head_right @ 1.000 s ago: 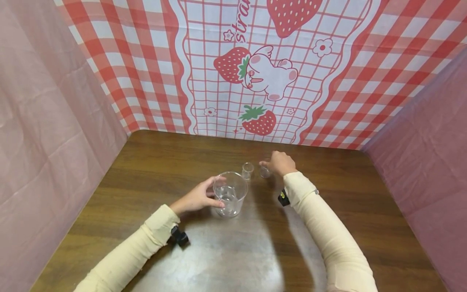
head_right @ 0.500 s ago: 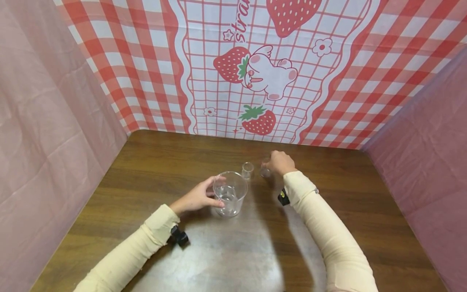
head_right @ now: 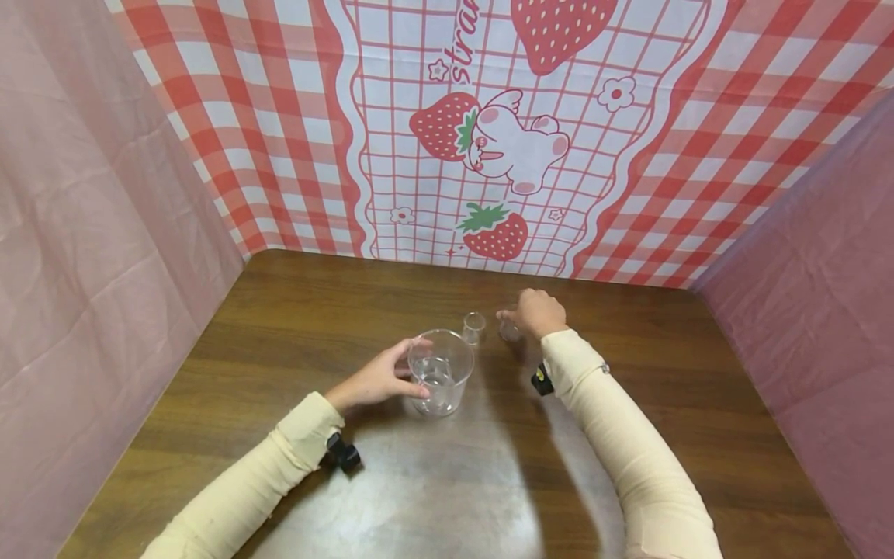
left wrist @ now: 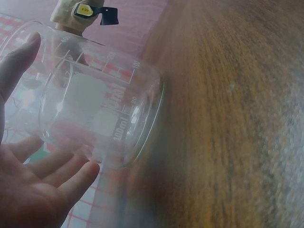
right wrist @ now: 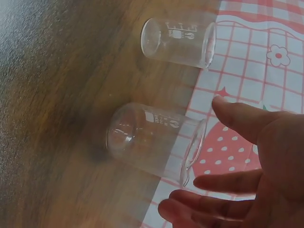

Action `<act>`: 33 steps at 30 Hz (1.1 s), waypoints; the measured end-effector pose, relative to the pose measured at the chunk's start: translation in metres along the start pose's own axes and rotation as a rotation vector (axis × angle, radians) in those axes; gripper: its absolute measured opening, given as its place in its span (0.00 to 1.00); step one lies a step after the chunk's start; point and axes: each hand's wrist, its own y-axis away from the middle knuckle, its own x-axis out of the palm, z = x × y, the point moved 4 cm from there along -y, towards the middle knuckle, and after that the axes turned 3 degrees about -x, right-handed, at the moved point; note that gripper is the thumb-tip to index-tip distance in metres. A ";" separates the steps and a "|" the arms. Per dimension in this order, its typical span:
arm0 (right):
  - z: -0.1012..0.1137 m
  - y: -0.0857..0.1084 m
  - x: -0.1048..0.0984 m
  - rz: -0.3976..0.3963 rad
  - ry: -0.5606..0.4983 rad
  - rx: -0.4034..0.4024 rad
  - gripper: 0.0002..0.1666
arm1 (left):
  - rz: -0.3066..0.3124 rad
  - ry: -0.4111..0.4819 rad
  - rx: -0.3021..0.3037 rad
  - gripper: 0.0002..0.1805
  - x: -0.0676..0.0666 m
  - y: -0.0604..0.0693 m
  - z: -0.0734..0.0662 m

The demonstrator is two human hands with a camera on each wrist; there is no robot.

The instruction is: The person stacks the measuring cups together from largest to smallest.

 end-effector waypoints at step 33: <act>0.002 0.003 0.004 -0.097 -0.007 0.013 0.31 | 0.016 -0.007 0.006 0.47 0.000 0.000 0.001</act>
